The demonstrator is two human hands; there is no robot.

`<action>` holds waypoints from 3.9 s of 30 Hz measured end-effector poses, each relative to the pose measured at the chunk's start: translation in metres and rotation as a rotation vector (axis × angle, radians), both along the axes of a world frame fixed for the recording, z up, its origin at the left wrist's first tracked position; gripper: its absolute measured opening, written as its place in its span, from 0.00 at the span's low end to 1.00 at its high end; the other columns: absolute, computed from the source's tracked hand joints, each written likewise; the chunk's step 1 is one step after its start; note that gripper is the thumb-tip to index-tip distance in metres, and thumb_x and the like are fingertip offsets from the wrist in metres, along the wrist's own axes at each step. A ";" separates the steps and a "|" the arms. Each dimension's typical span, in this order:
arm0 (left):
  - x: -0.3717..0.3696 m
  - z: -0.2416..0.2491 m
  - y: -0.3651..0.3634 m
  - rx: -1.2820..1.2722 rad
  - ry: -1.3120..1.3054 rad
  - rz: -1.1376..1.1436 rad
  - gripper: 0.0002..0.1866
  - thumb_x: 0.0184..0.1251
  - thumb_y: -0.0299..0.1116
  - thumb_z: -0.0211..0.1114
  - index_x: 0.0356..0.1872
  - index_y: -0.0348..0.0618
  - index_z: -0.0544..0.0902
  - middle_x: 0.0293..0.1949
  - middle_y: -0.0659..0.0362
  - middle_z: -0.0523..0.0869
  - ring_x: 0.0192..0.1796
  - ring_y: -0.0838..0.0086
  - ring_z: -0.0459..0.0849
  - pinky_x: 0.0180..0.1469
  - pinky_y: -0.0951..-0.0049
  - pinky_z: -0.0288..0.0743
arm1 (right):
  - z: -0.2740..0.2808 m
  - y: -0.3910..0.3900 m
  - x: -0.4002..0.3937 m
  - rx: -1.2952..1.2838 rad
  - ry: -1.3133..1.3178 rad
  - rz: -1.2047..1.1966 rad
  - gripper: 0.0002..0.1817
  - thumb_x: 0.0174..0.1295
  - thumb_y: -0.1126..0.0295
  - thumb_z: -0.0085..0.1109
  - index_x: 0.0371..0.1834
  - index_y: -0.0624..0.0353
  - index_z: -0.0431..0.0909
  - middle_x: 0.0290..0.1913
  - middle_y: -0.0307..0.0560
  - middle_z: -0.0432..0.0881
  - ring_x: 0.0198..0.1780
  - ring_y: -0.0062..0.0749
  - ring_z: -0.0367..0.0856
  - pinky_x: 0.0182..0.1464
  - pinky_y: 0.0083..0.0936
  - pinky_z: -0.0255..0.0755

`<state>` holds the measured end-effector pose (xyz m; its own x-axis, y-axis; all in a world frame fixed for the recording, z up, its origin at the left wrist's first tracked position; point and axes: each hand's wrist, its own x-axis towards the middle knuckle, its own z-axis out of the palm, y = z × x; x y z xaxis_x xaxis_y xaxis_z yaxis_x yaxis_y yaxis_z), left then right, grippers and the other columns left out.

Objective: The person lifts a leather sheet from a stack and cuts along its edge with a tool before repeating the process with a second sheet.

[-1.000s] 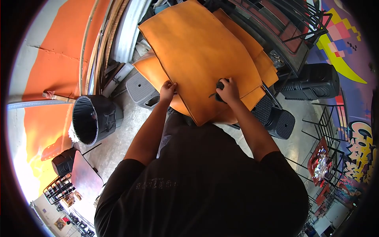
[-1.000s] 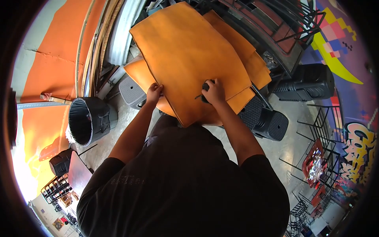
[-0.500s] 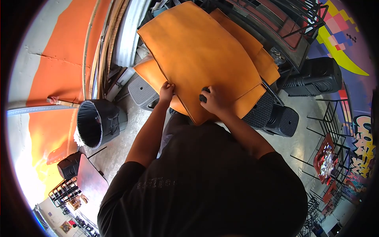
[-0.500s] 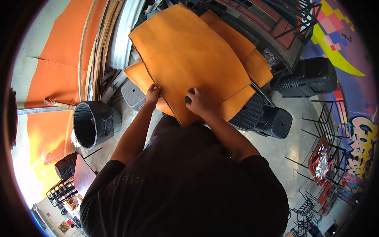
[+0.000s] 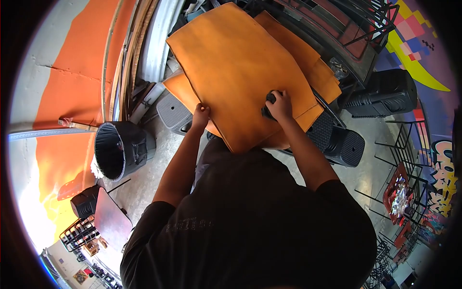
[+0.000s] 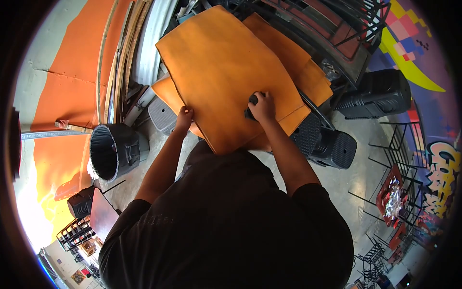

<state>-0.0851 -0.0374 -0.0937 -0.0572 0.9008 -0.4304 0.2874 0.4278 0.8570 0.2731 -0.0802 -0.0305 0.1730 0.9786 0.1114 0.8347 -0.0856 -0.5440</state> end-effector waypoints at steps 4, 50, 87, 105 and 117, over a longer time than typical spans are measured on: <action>0.005 0.013 -0.003 0.011 0.079 -0.016 0.14 0.78 0.36 0.62 0.56 0.38 0.77 0.40 0.53 0.88 0.36 0.68 0.86 0.39 0.67 0.80 | -0.004 0.005 -0.029 0.038 -0.030 -0.001 0.22 0.51 0.65 0.73 0.51 0.51 0.84 0.53 0.57 0.76 0.53 0.59 0.79 0.53 0.49 0.78; 0.011 0.031 -0.009 -0.014 -0.031 0.094 0.16 0.77 0.35 0.64 0.55 0.33 0.79 0.42 0.49 0.91 0.38 0.67 0.91 0.39 0.67 0.84 | -0.025 0.035 0.057 -0.304 -0.055 -0.241 0.29 0.62 0.52 0.69 0.65 0.49 0.78 0.64 0.64 0.73 0.64 0.65 0.75 0.63 0.54 0.77; -0.003 0.027 -0.001 -0.085 -0.268 0.031 0.15 0.77 0.35 0.65 0.54 0.36 0.77 0.45 0.52 0.89 0.41 0.64 0.91 0.40 0.64 0.88 | -0.003 -0.037 -0.056 -0.121 0.027 -0.090 0.25 0.56 0.58 0.73 0.56 0.53 0.80 0.54 0.66 0.76 0.54 0.68 0.79 0.56 0.56 0.76; -0.019 0.025 0.004 -0.216 -0.639 -0.030 0.12 0.78 0.33 0.65 0.52 0.41 0.74 0.44 0.55 0.88 0.40 0.65 0.92 0.38 0.63 0.90 | 0.035 -0.025 -0.206 -0.163 -0.038 0.364 0.22 0.55 0.60 0.73 0.53 0.52 0.83 0.55 0.57 0.76 0.54 0.61 0.81 0.53 0.50 0.79; -0.020 0.027 0.001 -0.175 -0.643 -0.075 0.12 0.80 0.33 0.63 0.54 0.41 0.72 0.45 0.56 0.88 0.40 0.66 0.91 0.39 0.63 0.88 | 0.032 -0.006 -0.160 -0.167 -0.193 0.187 0.22 0.54 0.60 0.73 0.53 0.52 0.83 0.54 0.58 0.75 0.53 0.61 0.80 0.54 0.51 0.78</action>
